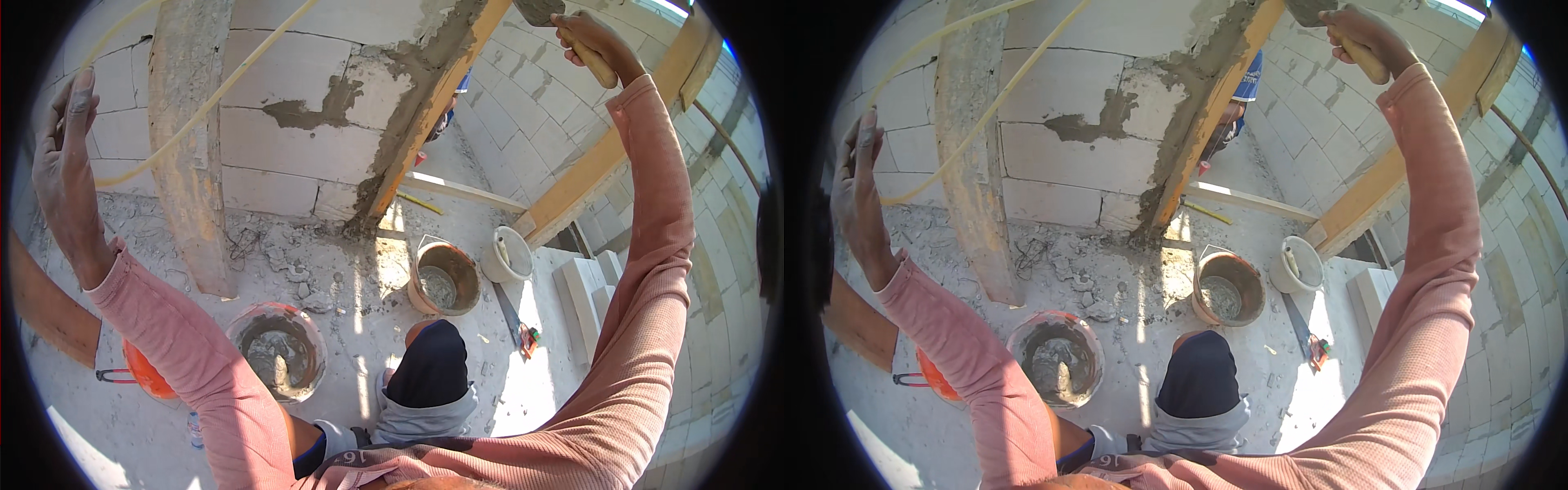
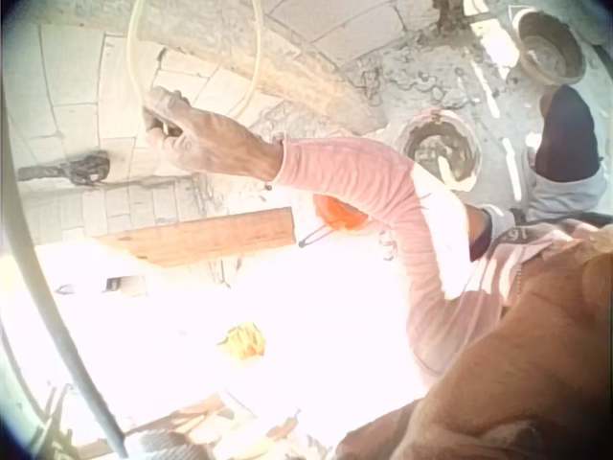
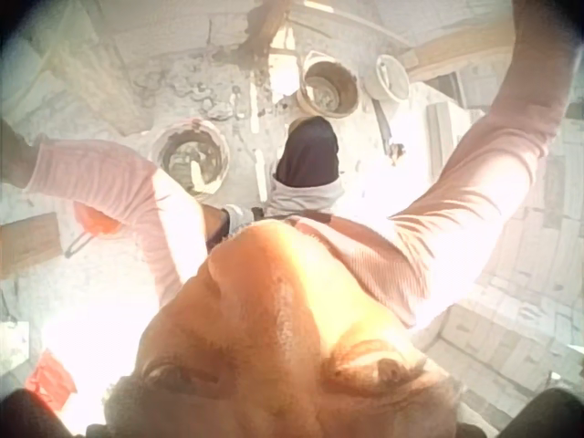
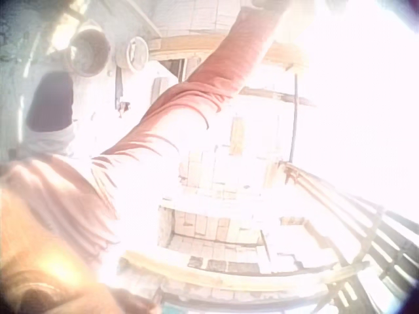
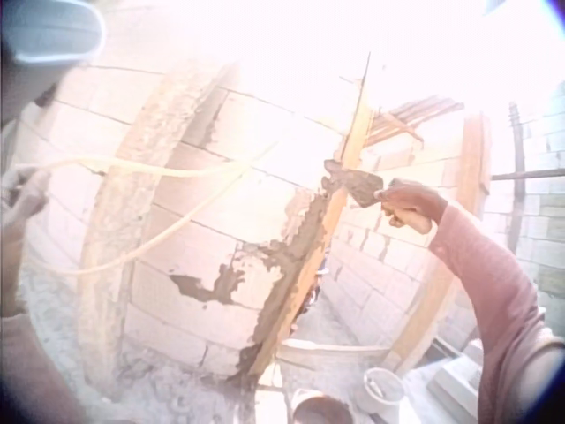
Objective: The person applies mortar to a vertical joint on a block wall using a trowel, scooping mortar from a bucket and smoothing it into the gap between blocks.
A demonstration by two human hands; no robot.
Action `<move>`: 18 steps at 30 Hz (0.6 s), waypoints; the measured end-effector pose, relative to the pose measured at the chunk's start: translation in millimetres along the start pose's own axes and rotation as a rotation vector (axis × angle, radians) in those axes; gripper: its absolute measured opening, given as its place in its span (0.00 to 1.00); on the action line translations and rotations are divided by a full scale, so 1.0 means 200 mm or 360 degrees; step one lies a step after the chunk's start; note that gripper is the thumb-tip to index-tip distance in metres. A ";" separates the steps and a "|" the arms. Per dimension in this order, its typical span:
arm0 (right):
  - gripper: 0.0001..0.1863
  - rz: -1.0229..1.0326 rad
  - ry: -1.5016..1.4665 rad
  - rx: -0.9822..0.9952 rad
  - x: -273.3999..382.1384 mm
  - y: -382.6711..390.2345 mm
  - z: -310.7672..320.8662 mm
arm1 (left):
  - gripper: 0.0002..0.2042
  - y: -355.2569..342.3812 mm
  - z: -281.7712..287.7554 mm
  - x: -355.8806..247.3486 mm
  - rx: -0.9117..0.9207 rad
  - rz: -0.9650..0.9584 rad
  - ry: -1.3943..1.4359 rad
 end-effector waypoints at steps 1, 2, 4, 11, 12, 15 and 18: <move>0.22 0.0020 0.0084 -0.0050 0.02 -0.01 0.00 | 0.22 -0.01 0.00 0.00 0.0022 -0.0002 0.0057; 0.23 0.0041 0.0166 -0.0100 0.04 -0.01 -0.01 | 0.22 -0.02 0.02 0.00 0.0019 0.0000 0.0058; 0.23 0.0062 0.0095 -0.0067 0.07 0.00 -0.06 | 0.20 -0.04 0.06 -0.02 -0.0010 -0.0144 0.0054; 0.20 -0.0140 -0.0194 -0.0053 -0.08 0.11 -0.30 | 0.19 -0.13 0.16 0.07 0.0033 -0.0238 0.0007; 0.21 -0.0159 -0.0050 -0.0110 -0.12 0.13 -0.28 | 0.19 -0.12 0.17 0.04 0.0005 -0.0275 -0.0044; 0.20 -0.0171 0.0067 -0.0081 -0.07 0.24 -0.23 | 0.16 -0.11 0.16 -0.02 -0.0015 -0.0345 -0.0174; 0.23 -0.0002 0.0324 -0.0192 0.01 0.39 -0.20 | 0.14 -0.11 0.14 -0.03 0.0018 -0.0346 -0.0129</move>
Point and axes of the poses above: each hand's wrist, its own y-axis away from the middle knuckle, its own z-axis out of the back of the hand, x = y × z, the point moved 6 cm from there along -y, towards the middle knuckle, and after that the axes turned 7 degrees about -x, right-handed, at the moved point
